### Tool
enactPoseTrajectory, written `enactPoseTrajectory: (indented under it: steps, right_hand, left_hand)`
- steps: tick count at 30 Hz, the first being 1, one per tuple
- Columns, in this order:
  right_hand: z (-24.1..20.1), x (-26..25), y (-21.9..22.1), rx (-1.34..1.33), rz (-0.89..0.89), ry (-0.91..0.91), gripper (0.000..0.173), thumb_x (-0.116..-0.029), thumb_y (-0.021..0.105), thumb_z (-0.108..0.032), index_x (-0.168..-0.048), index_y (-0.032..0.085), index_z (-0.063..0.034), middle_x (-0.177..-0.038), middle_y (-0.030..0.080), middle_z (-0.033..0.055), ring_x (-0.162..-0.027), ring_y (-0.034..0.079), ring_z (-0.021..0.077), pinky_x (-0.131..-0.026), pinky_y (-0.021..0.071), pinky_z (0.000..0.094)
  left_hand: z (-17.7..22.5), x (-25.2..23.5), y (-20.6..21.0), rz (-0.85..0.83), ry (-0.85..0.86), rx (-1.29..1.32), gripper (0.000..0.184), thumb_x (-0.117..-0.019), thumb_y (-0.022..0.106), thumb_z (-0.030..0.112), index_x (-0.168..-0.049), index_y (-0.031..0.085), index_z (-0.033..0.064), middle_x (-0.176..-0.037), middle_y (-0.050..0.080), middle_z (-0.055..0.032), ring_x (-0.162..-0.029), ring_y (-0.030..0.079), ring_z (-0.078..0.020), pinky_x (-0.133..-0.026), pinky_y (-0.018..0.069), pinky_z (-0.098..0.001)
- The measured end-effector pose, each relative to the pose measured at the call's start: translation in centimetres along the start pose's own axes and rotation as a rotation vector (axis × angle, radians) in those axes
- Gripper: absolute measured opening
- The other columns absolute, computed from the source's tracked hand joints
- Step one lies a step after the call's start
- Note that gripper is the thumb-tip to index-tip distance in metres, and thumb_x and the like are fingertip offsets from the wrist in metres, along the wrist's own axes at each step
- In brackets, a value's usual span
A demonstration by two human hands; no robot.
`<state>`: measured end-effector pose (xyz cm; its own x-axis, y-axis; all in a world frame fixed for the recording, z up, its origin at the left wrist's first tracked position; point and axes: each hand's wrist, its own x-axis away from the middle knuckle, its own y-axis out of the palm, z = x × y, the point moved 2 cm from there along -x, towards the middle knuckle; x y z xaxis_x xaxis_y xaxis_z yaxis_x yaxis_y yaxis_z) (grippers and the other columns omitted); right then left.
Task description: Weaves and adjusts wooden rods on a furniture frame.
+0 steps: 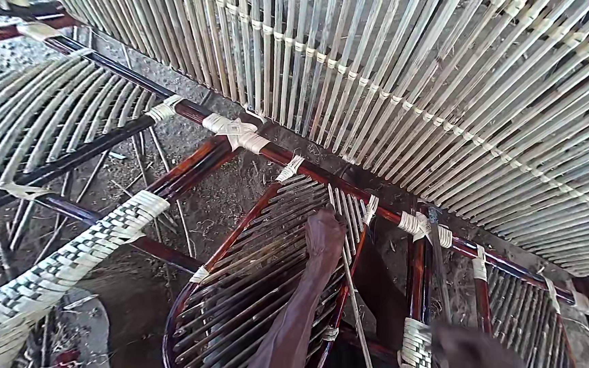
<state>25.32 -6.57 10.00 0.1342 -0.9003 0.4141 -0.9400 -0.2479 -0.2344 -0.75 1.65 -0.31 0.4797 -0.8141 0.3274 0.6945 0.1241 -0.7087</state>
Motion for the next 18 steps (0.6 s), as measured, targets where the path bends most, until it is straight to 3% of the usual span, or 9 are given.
enactPoseTrajectory:
  steps: [2, 5, 8, 10, 14, 18]
  right_hand:
    - [0.5, -8.1, 3.6, 0.027, -0.052, -0.348, 0.01, -0.0965, 0.067, -0.014, -0.098, 0.076, -0.0103, -0.1, 0.077, 0.0042, -0.085, 0.074, 0.0163, -0.075, 0.0644, 0.0354]
    - [-1.3, -18.0, 9.6, 0.186, -0.094, -0.465, 0.006, -0.0917, 0.07, -0.001, -0.096, 0.074, -0.0019, -0.096, 0.073, 0.0068, -0.083, 0.07, 0.0143, -0.076, 0.0614, 0.0341]
    - [-1.9, -25.7, 14.3, 0.35, -0.151, -0.505, 0.01, -0.0911, 0.072, -0.003, -0.099, 0.077, -0.0034, -0.099, 0.076, 0.0096, -0.087, 0.072, 0.0174, -0.082, 0.0606, 0.0388]
    - [-1.8, -28.6, 16.3, 0.423, -0.189, -0.553, 0.012, -0.0913, 0.07, -0.003, -0.101, 0.078, -0.0033, -0.1, 0.076, 0.0114, -0.088, 0.073, 0.0196, -0.084, 0.0594, 0.0403]
    - [-1.0, -30.5, 17.6, 0.44, -0.266, -0.61, 0.029, -0.0908, 0.071, -0.002, -0.12, 0.071, -0.0027, -0.096, 0.077, 0.0091, -0.084, 0.074, 0.0167, -0.081, 0.0608, 0.0362]
    - [-0.4, -30.3, 17.3, 0.431, -0.246, -0.663, 0.014, -0.0875, 0.073, -0.001, -0.102, 0.075, -0.0005, -0.093, 0.076, 0.0104, -0.082, 0.073, 0.0162, -0.079, 0.0609, 0.0363]
  left_hand:
    - [0.1, -0.1, 0.0, -0.012, -0.034, 0.008, 0.021, -0.1017, 0.061, 0.021, -0.093, 0.069, 0.0045, -0.078, 0.066, -0.021, -0.071, 0.068, -0.04, -0.058, 0.0542, -0.0571]
    - [0.3, -0.5, 0.0, -0.036, -0.1, 0.033, 0.022, -0.1025, 0.06, 0.022, -0.091, 0.068, 0.0059, -0.076, 0.065, -0.0201, -0.07, 0.067, -0.0403, -0.057, 0.053, -0.0572]
    - [0.1, -1.0, 0.1, -0.051, -0.098, 0.039, 0.021, -0.1016, 0.062, 0.021, -0.089, 0.068, 0.0058, -0.074, 0.066, -0.0185, -0.069, 0.067, -0.0384, -0.057, 0.0533, -0.0562]
    - [0.1, -1.2, 0.1, -0.05, -0.094, 0.045, 0.019, -0.101, 0.063, 0.02, -0.09, 0.069, 0.0056, -0.074, 0.067, -0.0178, -0.069, 0.068, -0.0368, -0.059, 0.0541, -0.0557]
    - [0.2, -1.4, 0.3, -0.054, -0.113, 0.037, 0.02, -0.1027, 0.06, 0.021, -0.097, 0.072, 0.005, -0.08, 0.069, -0.018, -0.075, 0.071, -0.0369, -0.063, 0.0567, -0.0548]
    - [0.4, -1.2, 0.1, -0.049, -0.134, 0.029, 0.021, -0.1038, 0.058, 0.021, -0.104, 0.071, 0.0039, -0.083, 0.07, -0.0194, -0.077, 0.071, -0.0377, -0.064, 0.057, -0.0545]
